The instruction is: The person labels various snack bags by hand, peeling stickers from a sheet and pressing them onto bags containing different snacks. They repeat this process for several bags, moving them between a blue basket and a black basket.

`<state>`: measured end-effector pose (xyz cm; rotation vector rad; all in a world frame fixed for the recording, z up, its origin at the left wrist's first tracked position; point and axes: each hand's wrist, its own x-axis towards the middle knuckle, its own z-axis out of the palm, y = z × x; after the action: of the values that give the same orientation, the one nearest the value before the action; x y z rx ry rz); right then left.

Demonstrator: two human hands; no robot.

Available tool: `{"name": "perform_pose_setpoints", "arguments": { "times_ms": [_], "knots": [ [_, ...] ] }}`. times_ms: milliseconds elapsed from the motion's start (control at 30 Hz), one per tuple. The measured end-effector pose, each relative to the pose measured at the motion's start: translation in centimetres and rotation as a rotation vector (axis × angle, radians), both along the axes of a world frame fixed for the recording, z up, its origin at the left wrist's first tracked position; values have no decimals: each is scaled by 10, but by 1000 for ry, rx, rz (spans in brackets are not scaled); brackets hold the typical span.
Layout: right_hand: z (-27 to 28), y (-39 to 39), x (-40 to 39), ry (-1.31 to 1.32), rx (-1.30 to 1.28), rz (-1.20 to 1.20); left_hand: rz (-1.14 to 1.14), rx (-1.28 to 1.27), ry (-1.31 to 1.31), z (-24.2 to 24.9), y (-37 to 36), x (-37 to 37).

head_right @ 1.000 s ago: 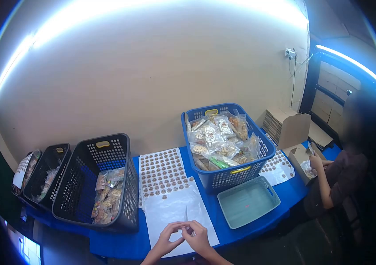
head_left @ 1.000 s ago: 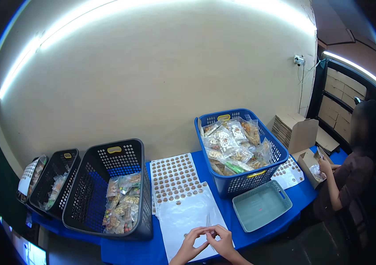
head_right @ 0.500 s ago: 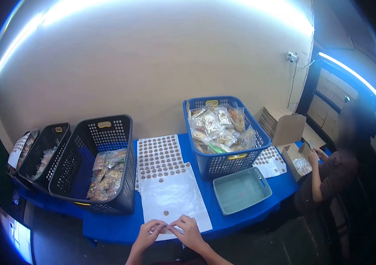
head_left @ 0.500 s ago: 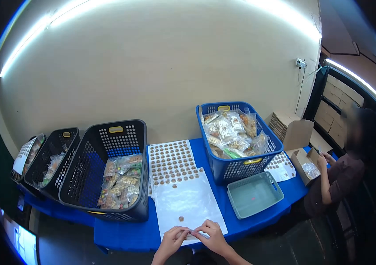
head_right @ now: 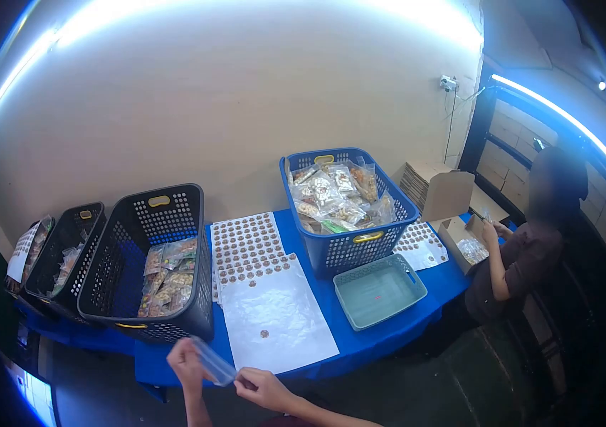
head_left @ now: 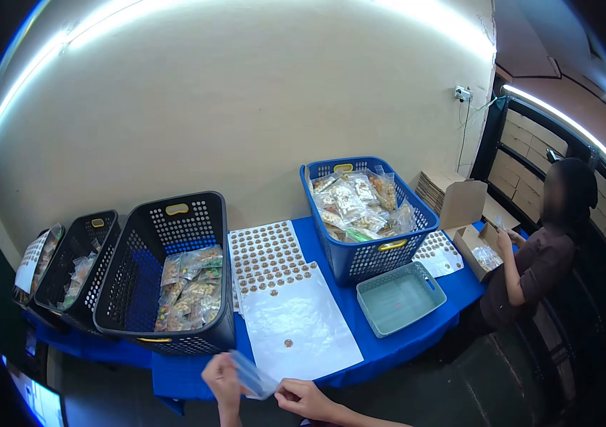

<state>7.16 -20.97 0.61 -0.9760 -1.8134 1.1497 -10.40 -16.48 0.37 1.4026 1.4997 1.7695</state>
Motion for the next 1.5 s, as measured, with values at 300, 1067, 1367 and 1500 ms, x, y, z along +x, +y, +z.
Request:
{"name": "perform_pose_setpoints", "arguments": {
  "times_ms": [300,1067,1367,1500],
  "knots": [
    [-63,0,35,37,-283,-165,259,108,-594,-2,3,-74],
    [-54,90,219,1004,-550,-279,-1005,-580,-632,-46,74,169],
    [-51,123,273,653,-494,-298,-796,-483,-453,-45,127,281],
    [-52,124,318,578,-567,-326,-942,-508,-147,-45,153,312]
  ]
}}
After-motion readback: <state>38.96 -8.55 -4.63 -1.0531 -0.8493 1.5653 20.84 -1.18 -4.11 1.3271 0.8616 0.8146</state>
